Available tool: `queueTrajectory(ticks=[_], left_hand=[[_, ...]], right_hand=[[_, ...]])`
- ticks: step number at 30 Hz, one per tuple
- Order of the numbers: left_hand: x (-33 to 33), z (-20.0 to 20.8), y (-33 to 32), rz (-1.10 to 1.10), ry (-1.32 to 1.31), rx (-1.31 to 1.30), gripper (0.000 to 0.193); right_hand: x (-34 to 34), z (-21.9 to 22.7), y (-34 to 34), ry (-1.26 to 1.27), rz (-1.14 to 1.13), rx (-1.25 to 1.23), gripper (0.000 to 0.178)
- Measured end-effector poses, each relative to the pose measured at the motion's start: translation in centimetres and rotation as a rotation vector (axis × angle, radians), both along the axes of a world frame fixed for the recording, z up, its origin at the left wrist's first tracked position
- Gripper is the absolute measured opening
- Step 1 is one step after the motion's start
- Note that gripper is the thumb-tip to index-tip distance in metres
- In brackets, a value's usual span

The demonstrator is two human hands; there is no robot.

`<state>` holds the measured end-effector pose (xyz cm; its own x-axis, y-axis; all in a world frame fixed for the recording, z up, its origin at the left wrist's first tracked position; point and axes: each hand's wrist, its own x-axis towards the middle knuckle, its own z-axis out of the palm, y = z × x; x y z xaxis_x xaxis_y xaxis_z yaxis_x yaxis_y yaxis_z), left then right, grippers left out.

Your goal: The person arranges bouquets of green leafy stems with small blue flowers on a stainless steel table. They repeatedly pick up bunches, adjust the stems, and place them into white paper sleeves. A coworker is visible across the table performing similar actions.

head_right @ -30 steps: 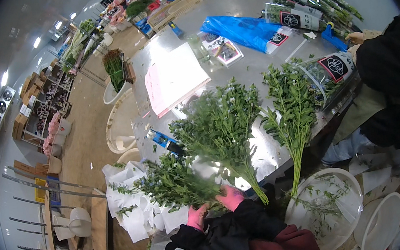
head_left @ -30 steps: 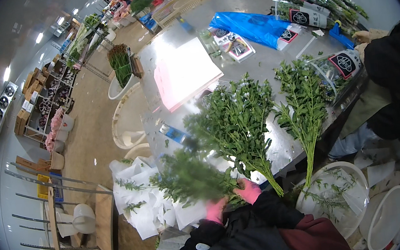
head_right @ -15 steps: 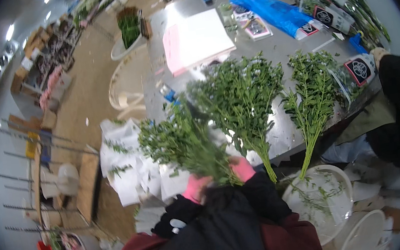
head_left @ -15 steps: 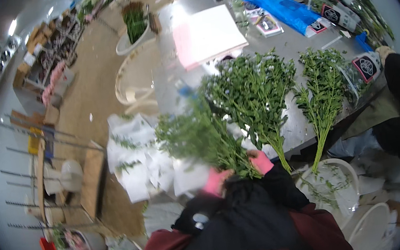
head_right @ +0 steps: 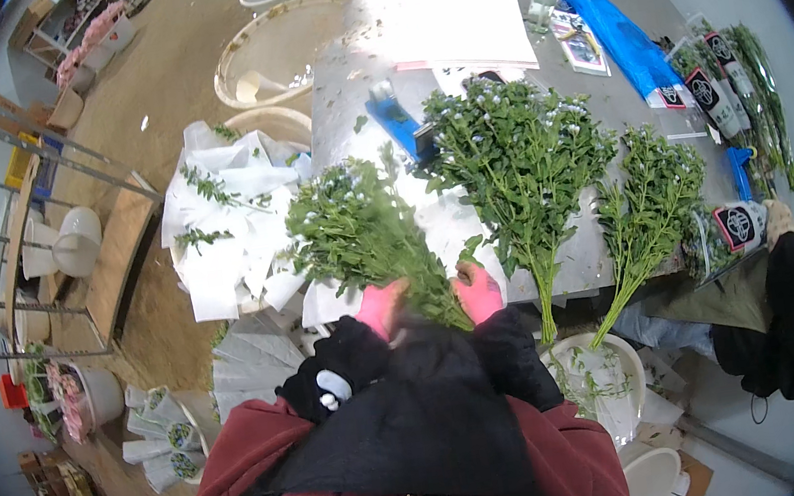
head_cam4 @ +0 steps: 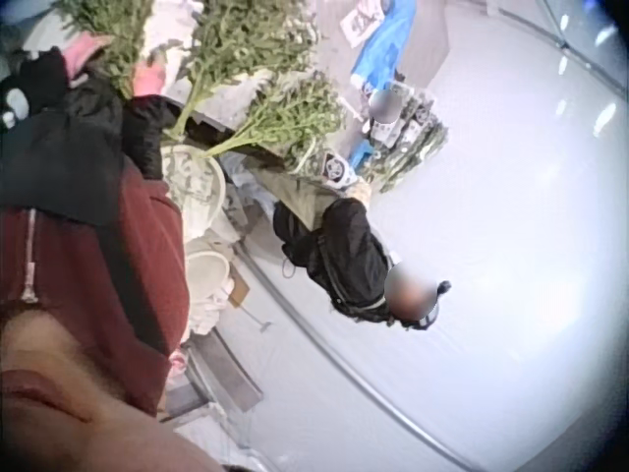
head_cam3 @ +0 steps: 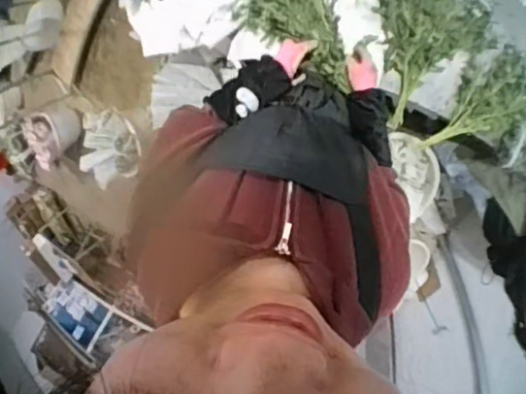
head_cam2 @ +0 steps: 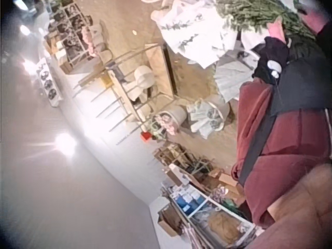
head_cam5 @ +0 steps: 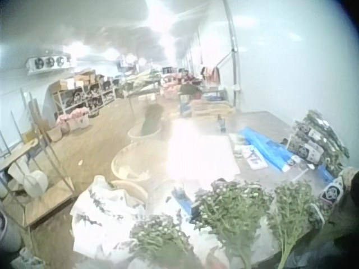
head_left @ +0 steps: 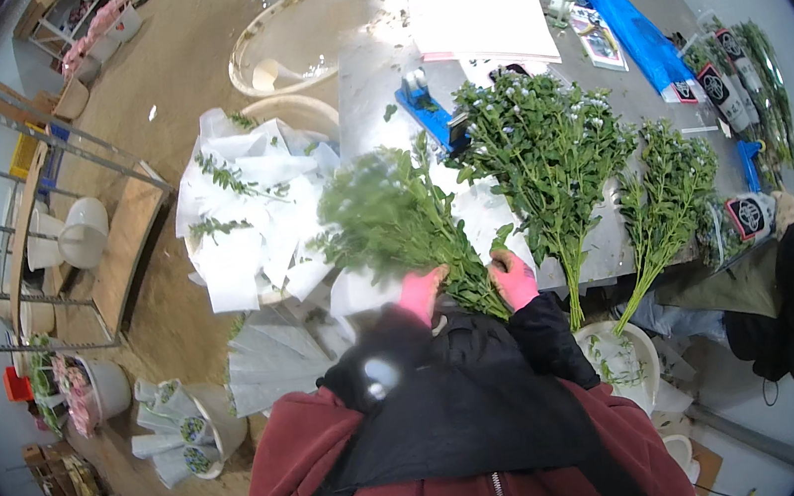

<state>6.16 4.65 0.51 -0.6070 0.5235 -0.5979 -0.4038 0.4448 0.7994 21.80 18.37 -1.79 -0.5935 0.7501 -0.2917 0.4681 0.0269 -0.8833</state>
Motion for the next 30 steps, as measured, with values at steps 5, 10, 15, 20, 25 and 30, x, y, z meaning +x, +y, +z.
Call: queueTrajectory(ticks=[5, 10, 15, 20, 25, 30], left_hand=[[-0.9, -1.8, -1.7, -0.568, 0.382, 0.022, 0.031], [-2.7, -2.5, -1.8, -0.548, 0.222, 0.309, 0.028], [-4.5, -3.1, -3.0, -0.882, 0.353, 0.407, 0.033], [-2.4, -1.2, -1.4, -0.248, -0.295, 0.224, 0.044], [-4.2, 1.2, 0.9, -0.429, 0.245, -0.469, 0.061], [-5.2, 0.1, 0.3, 0.023, 0.12, 0.13, 0.052]], right_hand=[[-2.4, 3.2, -0.9, 0.11, -0.03, 0.067, 0.055], [-3.3, 4.0, -0.2, -0.131, 0.201, 0.062, 0.057], [-1.8, 1.8, 2.2, 0.029, -0.112, -0.103, 0.045], [-3.6, 2.4, 2.1, -0.046, -0.074, 0.011, 0.048], [-7.6, 8.3, -0.1, 0.253, -0.012, 0.377, 0.037], [-10.3, 11.1, -2.8, 0.336, 0.388, 0.211, 0.023]])
